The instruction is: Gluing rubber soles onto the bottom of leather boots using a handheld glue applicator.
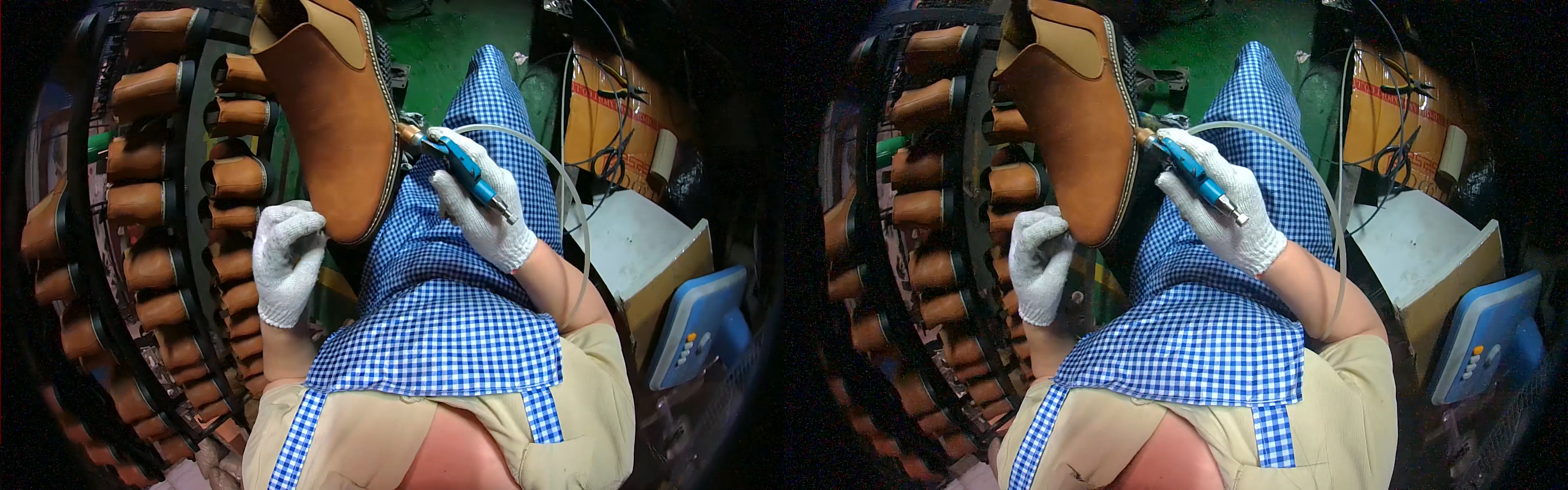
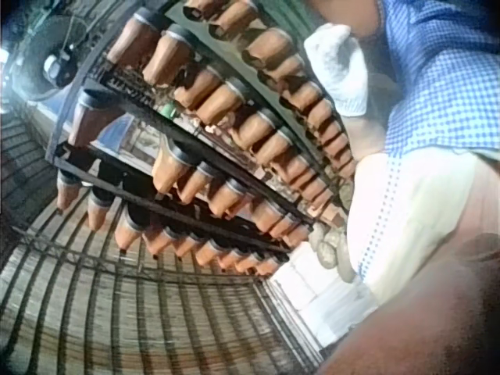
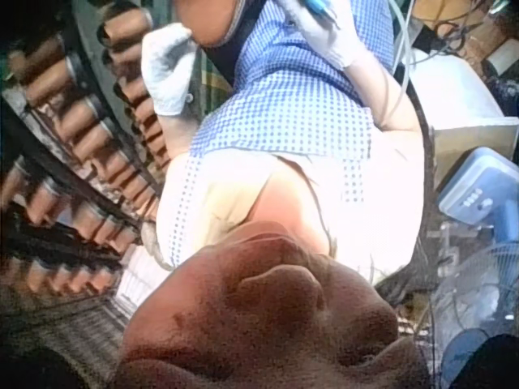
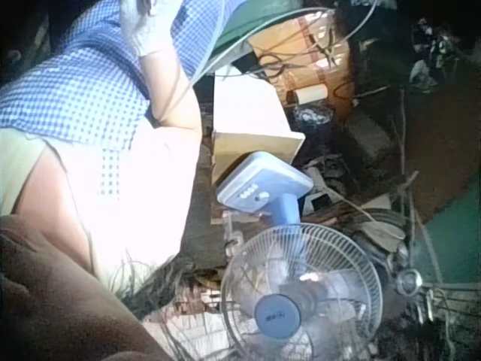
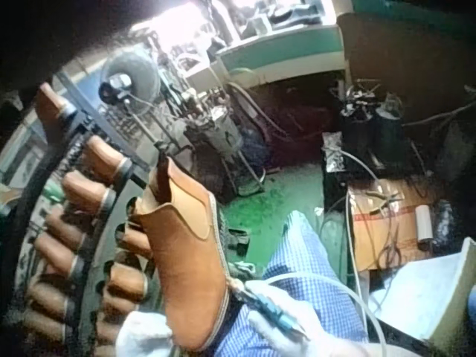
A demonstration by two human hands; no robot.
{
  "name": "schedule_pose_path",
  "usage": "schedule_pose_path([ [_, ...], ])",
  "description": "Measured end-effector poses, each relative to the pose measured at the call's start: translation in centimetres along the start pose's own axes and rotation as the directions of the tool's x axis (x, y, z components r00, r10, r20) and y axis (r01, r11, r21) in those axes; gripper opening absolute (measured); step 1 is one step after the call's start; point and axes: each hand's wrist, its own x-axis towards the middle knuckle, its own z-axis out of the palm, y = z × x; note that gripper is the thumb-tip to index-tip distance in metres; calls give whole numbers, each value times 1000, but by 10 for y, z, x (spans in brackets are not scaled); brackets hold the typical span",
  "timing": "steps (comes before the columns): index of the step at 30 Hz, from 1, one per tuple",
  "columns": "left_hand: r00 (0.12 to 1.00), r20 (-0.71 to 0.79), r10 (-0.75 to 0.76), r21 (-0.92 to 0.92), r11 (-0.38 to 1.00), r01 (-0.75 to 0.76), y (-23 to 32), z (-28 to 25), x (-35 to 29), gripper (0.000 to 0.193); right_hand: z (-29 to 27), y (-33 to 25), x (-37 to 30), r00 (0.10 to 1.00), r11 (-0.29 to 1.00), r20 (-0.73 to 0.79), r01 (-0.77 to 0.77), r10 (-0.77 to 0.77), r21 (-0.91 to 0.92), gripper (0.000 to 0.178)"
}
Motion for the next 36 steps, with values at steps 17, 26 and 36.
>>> schedule_pose_path([
  [17,732,582,355,421,638,-644,53,-4,92,34,-37,-16,-25,988,989,136,92,-77,-113,47],
  [26,711,623,326,422,625,-657,57,9,116,52,-53,-20,-37,978,970,150,168,-143,-174,51],
  [36,792,535,294,485,660,-573,66,25,123,57,-67,-24,-39,978,966,119,193,-174,-174,54],
])
